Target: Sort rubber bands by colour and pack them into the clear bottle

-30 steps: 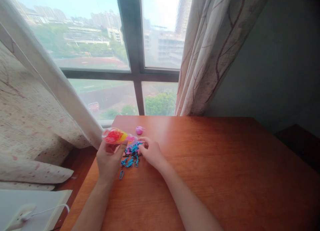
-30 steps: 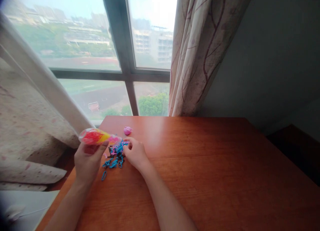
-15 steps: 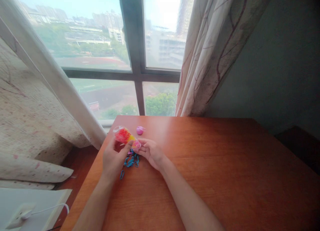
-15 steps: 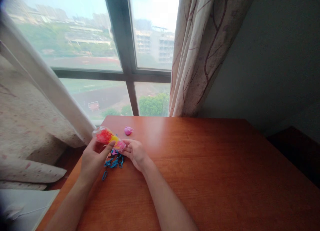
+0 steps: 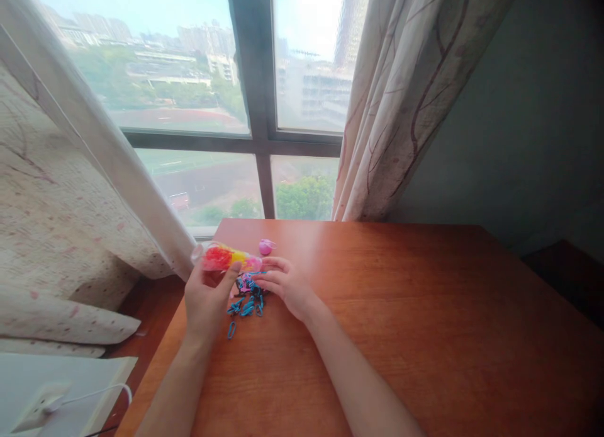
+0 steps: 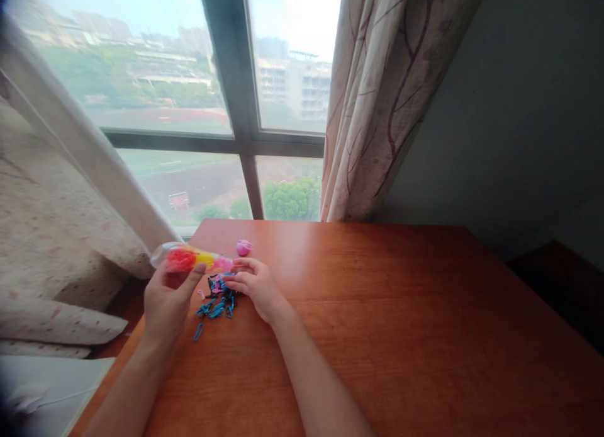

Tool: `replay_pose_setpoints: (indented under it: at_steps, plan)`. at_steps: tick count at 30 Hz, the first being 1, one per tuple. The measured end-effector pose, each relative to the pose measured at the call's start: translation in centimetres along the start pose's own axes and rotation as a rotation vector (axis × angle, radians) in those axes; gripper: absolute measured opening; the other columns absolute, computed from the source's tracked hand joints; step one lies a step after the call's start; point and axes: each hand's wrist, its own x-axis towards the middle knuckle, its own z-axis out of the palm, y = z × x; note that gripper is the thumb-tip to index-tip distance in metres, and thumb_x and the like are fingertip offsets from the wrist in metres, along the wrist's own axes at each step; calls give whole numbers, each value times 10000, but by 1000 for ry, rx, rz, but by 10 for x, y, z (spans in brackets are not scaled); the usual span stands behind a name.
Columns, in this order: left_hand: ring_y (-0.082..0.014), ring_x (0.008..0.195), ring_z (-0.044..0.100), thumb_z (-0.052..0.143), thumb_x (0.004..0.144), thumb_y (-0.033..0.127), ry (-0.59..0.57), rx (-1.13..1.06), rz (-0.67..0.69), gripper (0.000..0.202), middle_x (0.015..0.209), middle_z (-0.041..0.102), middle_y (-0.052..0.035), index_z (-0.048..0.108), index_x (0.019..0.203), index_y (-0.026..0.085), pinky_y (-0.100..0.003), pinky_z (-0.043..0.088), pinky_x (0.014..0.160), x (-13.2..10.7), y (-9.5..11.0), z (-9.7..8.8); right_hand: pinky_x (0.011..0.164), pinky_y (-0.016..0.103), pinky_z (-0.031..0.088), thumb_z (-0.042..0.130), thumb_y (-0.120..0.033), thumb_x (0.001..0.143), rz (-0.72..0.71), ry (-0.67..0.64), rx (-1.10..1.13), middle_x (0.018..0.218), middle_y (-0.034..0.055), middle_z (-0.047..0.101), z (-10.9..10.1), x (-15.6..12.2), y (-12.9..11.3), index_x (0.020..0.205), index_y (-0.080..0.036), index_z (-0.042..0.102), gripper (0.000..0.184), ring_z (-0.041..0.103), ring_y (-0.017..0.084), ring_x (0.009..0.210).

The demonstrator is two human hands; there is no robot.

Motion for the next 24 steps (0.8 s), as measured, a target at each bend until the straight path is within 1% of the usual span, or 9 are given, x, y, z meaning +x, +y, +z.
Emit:
replay_pose_setpoints:
  at_steps: [3,5,9,11,14,16,18,21,24]
  plan:
    - [-159,782,658,835,665,347,46,-127,-44,338,865,705,-5,691,917,173,-256,551,766,2,-5,-1,735,272,546,770,-299,655,-67,15,-167,917,20,668,0,2,4,1007,-161,638,400,689,142,762]
    - [-144,775,658,841,661,341,56,-253,-100,338,873,698,3,692,916,177,-244,562,748,3,-5,-1,642,237,523,758,-342,684,-93,16,-248,863,8,662,0,2,5,1000,-164,666,373,649,117,692]
    - [-99,713,650,865,635,309,63,-472,-236,340,851,694,25,689,898,182,-196,577,678,4,0,0,501,176,397,717,-379,753,-170,7,-300,665,-44,578,2,-1,4,1016,-164,707,340,499,64,547]
    - [-81,657,640,879,613,310,54,-537,-329,353,804,697,34,686,878,179,-179,577,642,4,1,1,458,174,326,697,-398,780,-203,-27,-308,590,-69,519,3,-3,3,1090,-168,692,386,421,54,492]
    - [-87,647,648,895,583,301,7,-580,-421,373,791,707,28,679,857,170,-182,581,620,3,1,4,438,184,300,711,-409,775,-167,-138,-304,582,-76,532,6,-7,2,1209,-177,621,501,406,61,472]
    - [-102,702,666,892,594,284,-43,-579,-423,371,852,718,12,679,873,166,-189,586,638,1,1,5,434,187,306,710,-414,783,-137,-217,-331,585,-74,551,7,-9,2,1230,-177,585,522,415,66,463]
    - [-108,738,671,879,622,275,-78,-569,-404,347,888,717,2,680,883,164,-190,585,654,0,0,6,429,187,308,685,-437,811,-127,-255,-371,566,-76,549,8,-10,2,1199,-173,583,480,412,67,448]
    - [-105,733,663,865,651,277,-98,-560,-383,316,891,710,-4,679,878,159,-185,577,646,0,-1,5,426,187,316,643,-478,843,-113,-265,-410,556,-70,552,7,-10,-1,1161,-174,606,442,409,68,437]
    - [-110,738,661,865,651,290,-106,-552,-381,322,899,709,-12,681,878,155,-191,572,645,1,-3,4,422,184,314,654,-490,831,-112,-250,-422,562,-59,577,5,-9,-3,1145,-173,635,446,402,63,426]
